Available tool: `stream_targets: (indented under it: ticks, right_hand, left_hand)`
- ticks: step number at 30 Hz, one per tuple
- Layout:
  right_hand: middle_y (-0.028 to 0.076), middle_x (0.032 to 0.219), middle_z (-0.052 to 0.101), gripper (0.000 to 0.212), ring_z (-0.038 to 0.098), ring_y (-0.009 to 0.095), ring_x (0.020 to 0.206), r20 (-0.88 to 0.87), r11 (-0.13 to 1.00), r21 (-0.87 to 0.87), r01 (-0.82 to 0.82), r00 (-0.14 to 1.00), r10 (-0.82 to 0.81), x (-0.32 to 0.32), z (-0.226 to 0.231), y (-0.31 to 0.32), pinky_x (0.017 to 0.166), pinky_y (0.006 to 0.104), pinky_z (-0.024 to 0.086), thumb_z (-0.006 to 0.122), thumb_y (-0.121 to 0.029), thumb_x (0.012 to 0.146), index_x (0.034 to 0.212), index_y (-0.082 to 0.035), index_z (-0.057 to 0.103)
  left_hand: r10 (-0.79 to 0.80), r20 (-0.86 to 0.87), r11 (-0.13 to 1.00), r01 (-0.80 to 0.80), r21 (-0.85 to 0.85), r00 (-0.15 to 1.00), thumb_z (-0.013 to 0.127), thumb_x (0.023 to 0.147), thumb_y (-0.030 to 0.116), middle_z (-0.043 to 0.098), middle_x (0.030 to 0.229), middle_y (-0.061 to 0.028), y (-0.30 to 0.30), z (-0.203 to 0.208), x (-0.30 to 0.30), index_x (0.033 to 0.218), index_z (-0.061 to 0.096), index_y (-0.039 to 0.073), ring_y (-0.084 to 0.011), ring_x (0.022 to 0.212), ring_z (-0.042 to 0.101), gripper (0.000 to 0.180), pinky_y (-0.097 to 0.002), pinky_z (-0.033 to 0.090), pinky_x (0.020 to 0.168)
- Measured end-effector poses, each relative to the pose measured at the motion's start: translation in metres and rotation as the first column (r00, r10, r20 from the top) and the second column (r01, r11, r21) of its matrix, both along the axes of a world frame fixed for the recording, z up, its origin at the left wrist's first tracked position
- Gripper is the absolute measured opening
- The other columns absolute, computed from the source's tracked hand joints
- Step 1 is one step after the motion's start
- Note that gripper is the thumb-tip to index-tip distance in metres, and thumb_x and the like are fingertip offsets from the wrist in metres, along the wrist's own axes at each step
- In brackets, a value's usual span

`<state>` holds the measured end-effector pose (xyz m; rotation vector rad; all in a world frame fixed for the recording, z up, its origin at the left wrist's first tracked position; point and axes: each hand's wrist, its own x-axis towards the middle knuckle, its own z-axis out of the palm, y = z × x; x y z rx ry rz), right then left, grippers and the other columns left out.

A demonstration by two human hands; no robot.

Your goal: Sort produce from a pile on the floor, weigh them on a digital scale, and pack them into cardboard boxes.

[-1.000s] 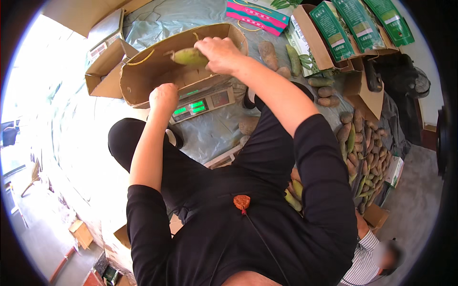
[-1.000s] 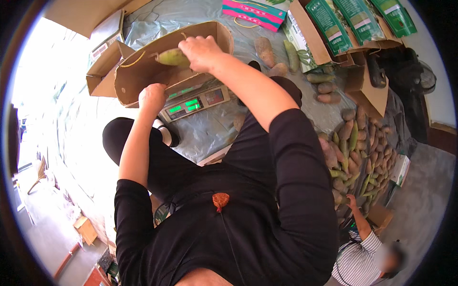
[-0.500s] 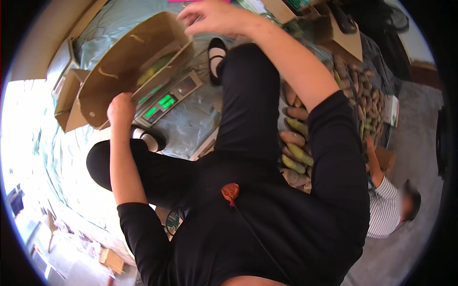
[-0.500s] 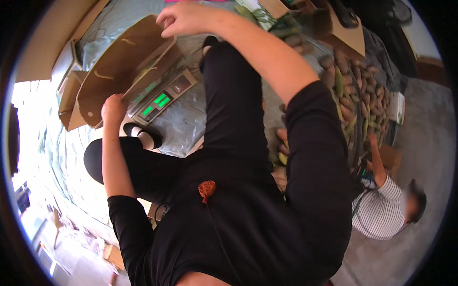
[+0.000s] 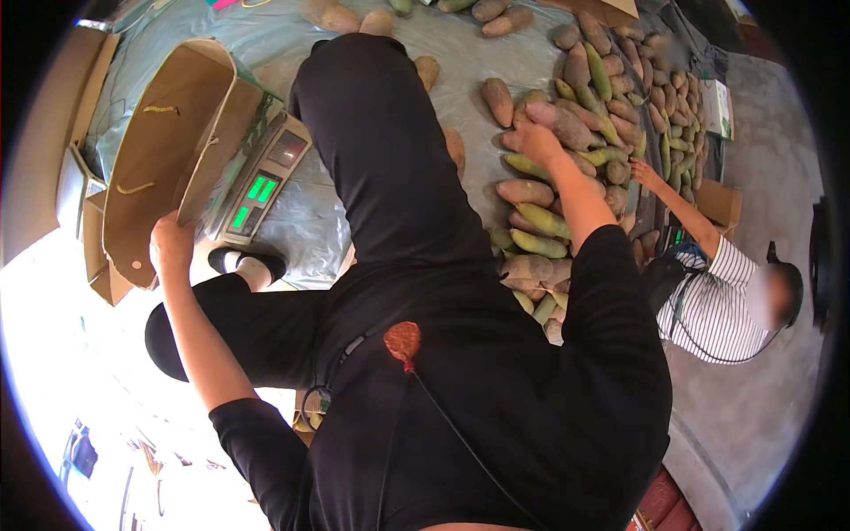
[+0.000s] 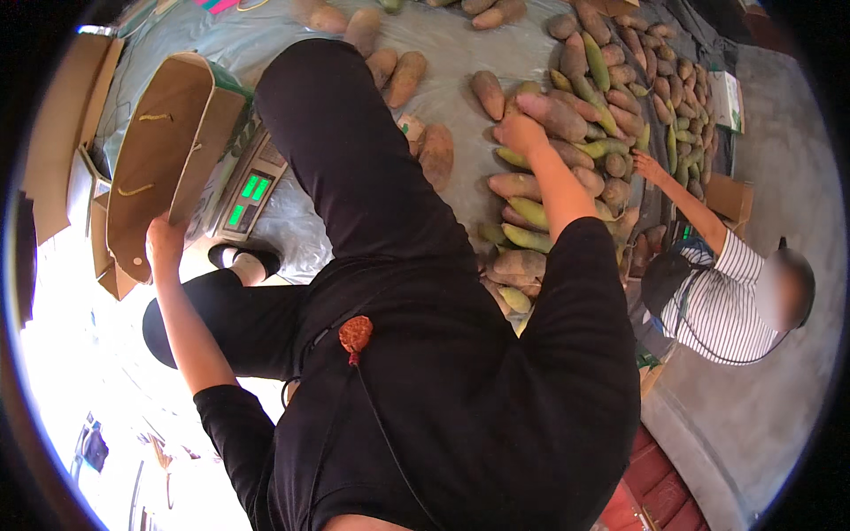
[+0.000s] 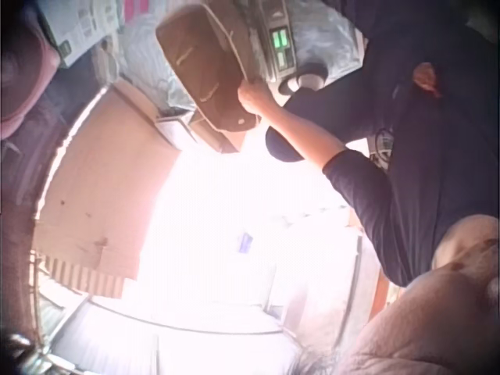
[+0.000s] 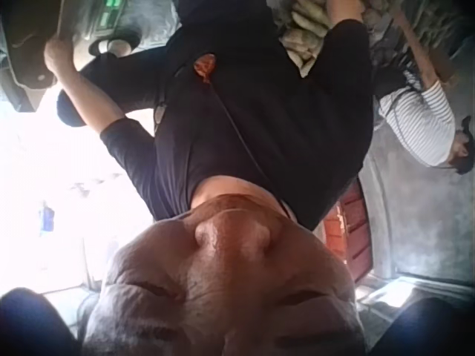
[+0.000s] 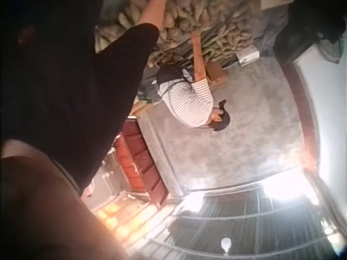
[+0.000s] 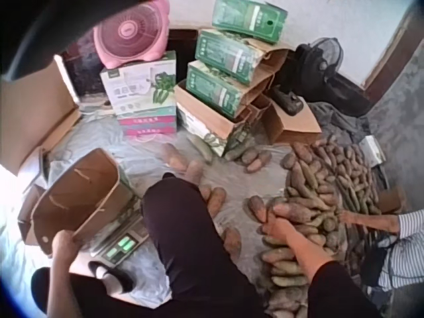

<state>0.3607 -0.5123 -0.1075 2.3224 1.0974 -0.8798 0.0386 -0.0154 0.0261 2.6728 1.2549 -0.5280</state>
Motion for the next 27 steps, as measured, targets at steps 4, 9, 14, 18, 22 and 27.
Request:
stream_targets:
  ticks: [4, 9, 14, 18, 22, 27]
  right_hand:
    - [0.019, 0.11, 0.059, 0.037, 0.055, 0.034, 0.104, -0.047, 0.741, -0.006, 0.672, 0.74, -0.671, -0.049, -0.044, -0.106, 0.087, 0.0394, 0.046, 0.063, -0.02, 0.079, 0.112, -0.006, 0.057]
    - [0.012, 0.131, 0.046, 0.045, 0.042, 0.032, 0.121, 0.101, 0.703, -0.195, 0.684, 0.727, -0.679, -0.105, -0.05, -0.13, 0.094, 0.0468, 0.041, 0.059, -0.019, 0.083, 0.125, -0.009, 0.046]
    - [0.008, 0.13, 0.045, 0.039, 0.04, 0.027, 0.124, 0.127, 0.662, -0.239, 0.71, 0.699, -0.704, -0.133, -0.04, -0.126, 0.095, 0.0484, 0.038, 0.055, -0.017, 0.087, 0.125, -0.012, 0.046]
    - [0.004, 0.124, 0.049, 0.036, 0.044, 0.024, 0.118, 0.178, 0.79, -0.319, 0.524, 0.852, -0.493, -0.138, -0.042, -0.121, 0.092, 0.0484, 0.037, 0.055, -0.015, 0.087, 0.122, -0.015, 0.048]
    - [0.006, 0.12, 0.051, 0.032, 0.046, 0.025, 0.117, 0.157, 0.852, -0.306, 0.425, 0.905, -0.396, -0.144, -0.06, -0.134, 0.092, 0.0479, 0.039, 0.056, -0.014, 0.085, 0.117, -0.013, 0.051]
    - [0.005, 0.115, 0.054, 0.03, 0.048, 0.025, 0.115, 0.133, 0.881, -0.208, 0.424, 0.905, -0.404, -0.138, -0.056, -0.134, 0.091, 0.047, 0.04, 0.059, -0.016, 0.083, 0.112, -0.015, 0.053]
  left_hand:
    - [-0.046, 0.053, 0.998, 0.048, -0.041, 0.998, 0.064, 0.075, 0.02, 0.065, 0.089, -0.0188, 0.003, -0.016, 0.006, 0.097, 0.066, 0.007, -0.0368, 0.085, 0.062, 0.025, -0.0425, 0.048, 0.075]
    - [0.025, 0.004, 0.997, -0.024, -0.072, 1.0, 0.065, 0.076, 0.022, 0.066, 0.086, -0.0182, 0.001, -0.012, 0.008, 0.098, 0.066, 0.007, -0.0359, 0.082, 0.063, 0.026, -0.0411, 0.048, 0.072]
    - [0.022, 0.013, 0.998, -0.021, -0.066, 1.0, 0.066, 0.076, 0.021, 0.066, 0.084, -0.018, 0.005, -0.014, 0.002, 0.099, 0.067, 0.009, -0.0346, 0.08, 0.063, 0.026, -0.0414, 0.048, 0.072]
    - [0.032, 0.066, 0.997, -0.028, -0.068, 0.997, 0.066, 0.076, 0.02, 0.066, 0.083, -0.0182, 0.006, -0.012, -0.005, 0.099, 0.067, 0.009, -0.0347, 0.08, 0.063, 0.026, -0.0417, 0.048, 0.072]
    - [0.02, 0.003, 0.999, -0.019, -0.033, 1.0, 0.065, 0.076, 0.022, 0.064, 0.086, -0.019, -0.002, -0.008, 0.006, 0.095, 0.067, 0.009, -0.0344, 0.083, 0.062, 0.023, -0.0424, 0.048, 0.074]
    - [0.061, -0.086, 0.998, -0.061, 0.002, 0.994, 0.064, 0.078, 0.025, 0.065, 0.091, -0.0145, -0.005, -0.007, 0.01, 0.097, 0.067, 0.015, -0.0329, 0.087, 0.062, 0.022, -0.0425, 0.048, 0.077]
